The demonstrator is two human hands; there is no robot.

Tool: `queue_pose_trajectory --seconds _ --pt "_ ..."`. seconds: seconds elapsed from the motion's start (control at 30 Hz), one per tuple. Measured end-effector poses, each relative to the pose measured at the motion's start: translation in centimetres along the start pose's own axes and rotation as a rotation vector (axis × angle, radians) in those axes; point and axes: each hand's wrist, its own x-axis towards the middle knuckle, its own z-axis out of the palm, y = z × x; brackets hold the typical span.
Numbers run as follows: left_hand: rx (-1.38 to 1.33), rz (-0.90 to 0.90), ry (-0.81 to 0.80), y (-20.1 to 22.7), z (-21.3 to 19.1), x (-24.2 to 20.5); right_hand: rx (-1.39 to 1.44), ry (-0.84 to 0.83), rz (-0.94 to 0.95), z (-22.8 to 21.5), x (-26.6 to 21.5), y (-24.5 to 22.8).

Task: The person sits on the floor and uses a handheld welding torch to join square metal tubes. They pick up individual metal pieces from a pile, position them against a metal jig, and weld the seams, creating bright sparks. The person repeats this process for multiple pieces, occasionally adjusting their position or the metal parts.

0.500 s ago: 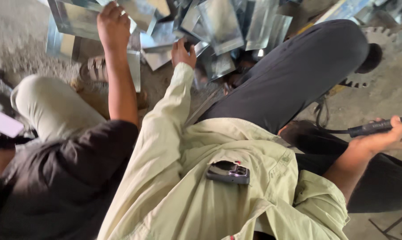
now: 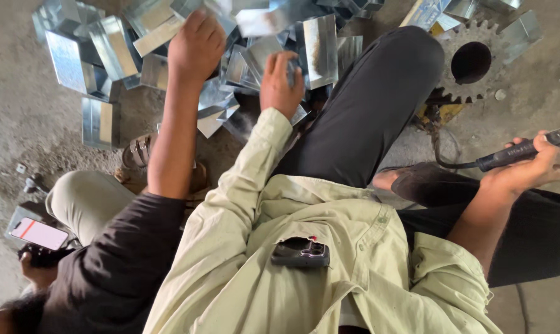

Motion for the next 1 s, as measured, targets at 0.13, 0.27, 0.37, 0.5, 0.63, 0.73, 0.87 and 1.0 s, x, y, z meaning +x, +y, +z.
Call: queue_pose_trajectory --seconds 0.13,0.27,0.37,0.5,0.63,0.73,0.87,1.0 --pt "0.178 0.071 0.141 -2.4 1.0 3.8 0.074 0.042 0.020 -0.5 -0.5 -0.3" --pt "0.334 0.176 0.148 -4.3 2.1 7.3 0.069 -0.022 -0.040 -0.5 -0.8 -0.1" --pt "0.525 0.287 0.099 -5.6 3.7 10.4 0.060 0.005 -0.035 -0.2 -0.8 0.4" --pt "0.661 0.160 -0.354 -7.9 5.8 12.9 0.062 0.085 0.004 0.2 -0.7 0.9" --pt "0.797 -0.063 -0.614 -8.0 8.0 13.5 0.124 0.094 0.018 1.5 -1.1 1.0" --pt "0.703 -0.119 -0.528 -7.9 9.4 13.3 0.141 0.095 0.002 2.0 -1.1 0.8" --pt "0.340 -0.030 -0.283 -6.8 5.9 12.8 0.133 0.087 -0.019 2.1 -1.4 0.8" --pt "-0.311 0.122 -0.214 0.5 -2.0 10.5 0.210 0.168 -0.003 0.7 -0.8 0.3"
